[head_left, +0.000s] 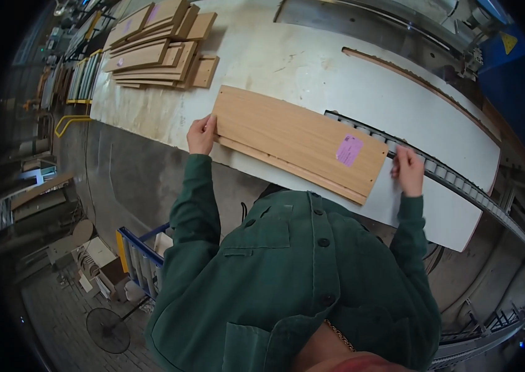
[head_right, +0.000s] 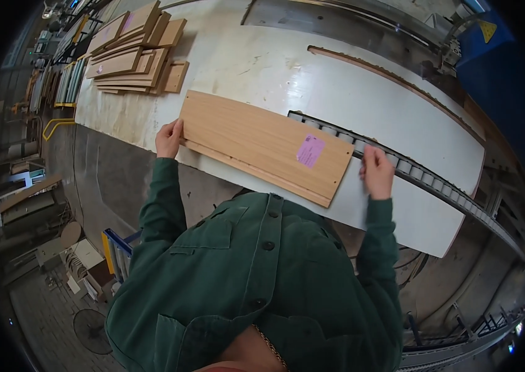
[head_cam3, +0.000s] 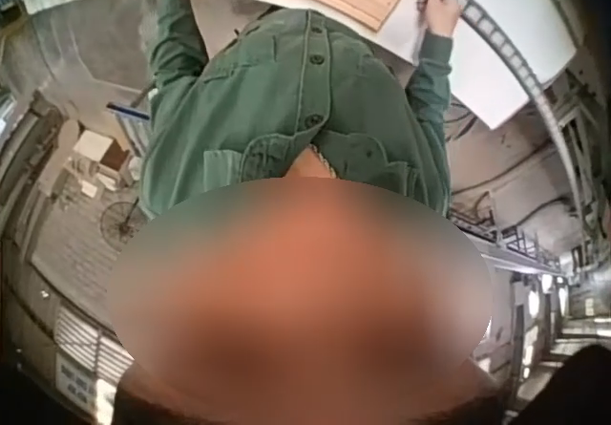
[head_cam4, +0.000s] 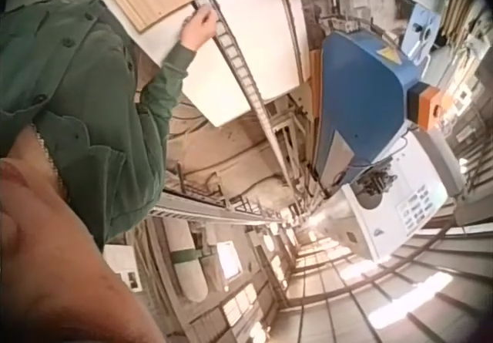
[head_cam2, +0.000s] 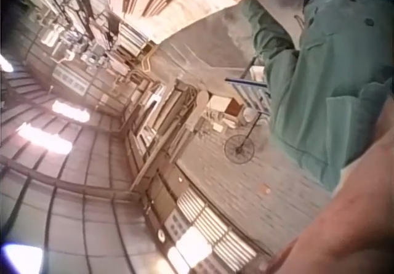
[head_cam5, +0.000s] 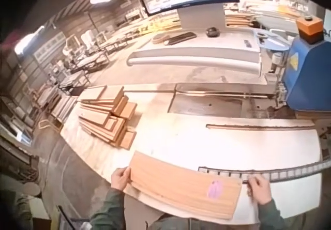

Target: Feeding wooden panels into a processing machine and stacking them after processing.

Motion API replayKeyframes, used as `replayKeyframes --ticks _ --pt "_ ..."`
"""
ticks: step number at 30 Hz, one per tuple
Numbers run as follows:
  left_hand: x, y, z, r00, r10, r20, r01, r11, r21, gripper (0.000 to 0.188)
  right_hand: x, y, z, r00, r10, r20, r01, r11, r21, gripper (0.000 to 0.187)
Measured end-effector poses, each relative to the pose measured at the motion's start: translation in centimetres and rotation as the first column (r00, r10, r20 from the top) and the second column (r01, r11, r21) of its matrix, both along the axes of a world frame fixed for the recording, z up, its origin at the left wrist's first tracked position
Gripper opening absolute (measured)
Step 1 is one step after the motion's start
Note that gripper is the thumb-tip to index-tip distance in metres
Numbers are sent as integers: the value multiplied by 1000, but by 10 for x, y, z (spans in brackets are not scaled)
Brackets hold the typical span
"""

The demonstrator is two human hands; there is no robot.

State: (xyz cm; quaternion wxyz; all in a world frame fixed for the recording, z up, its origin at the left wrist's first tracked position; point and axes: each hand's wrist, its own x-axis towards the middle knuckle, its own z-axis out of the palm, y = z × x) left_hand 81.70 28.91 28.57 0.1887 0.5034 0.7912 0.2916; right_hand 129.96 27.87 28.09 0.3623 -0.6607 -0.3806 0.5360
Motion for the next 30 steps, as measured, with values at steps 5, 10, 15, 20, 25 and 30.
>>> replayKeyframes --ticks 5,10,15,20,25,30 --pt "11 4 12 999 1 -51 0 1000 8 30 -49 -66 6 993 -47 105 37 995 96 27" --pt "24 5 25 990 -77 -115 72 996 -45 31 -65 -73 21 916 -123 383 34 973 230 28" --pt "47 40 31 989 -144 41 145 989 -20 31 -52 -51 3 909 -371 190 289 889 354 26" --pt "85 127 24 865 -350 359 359 932 44 23 -10 38 7 840 -463 282 300 830 470 27" --pt "147 218 29 825 -307 475 392 916 -89 26 56 143 -24 709 -459 536 316 886 340 28" --pt "178 271 11 892 -332 308 367 928 -64 36 60 190 4 562 -426 709 393 892 225 25"
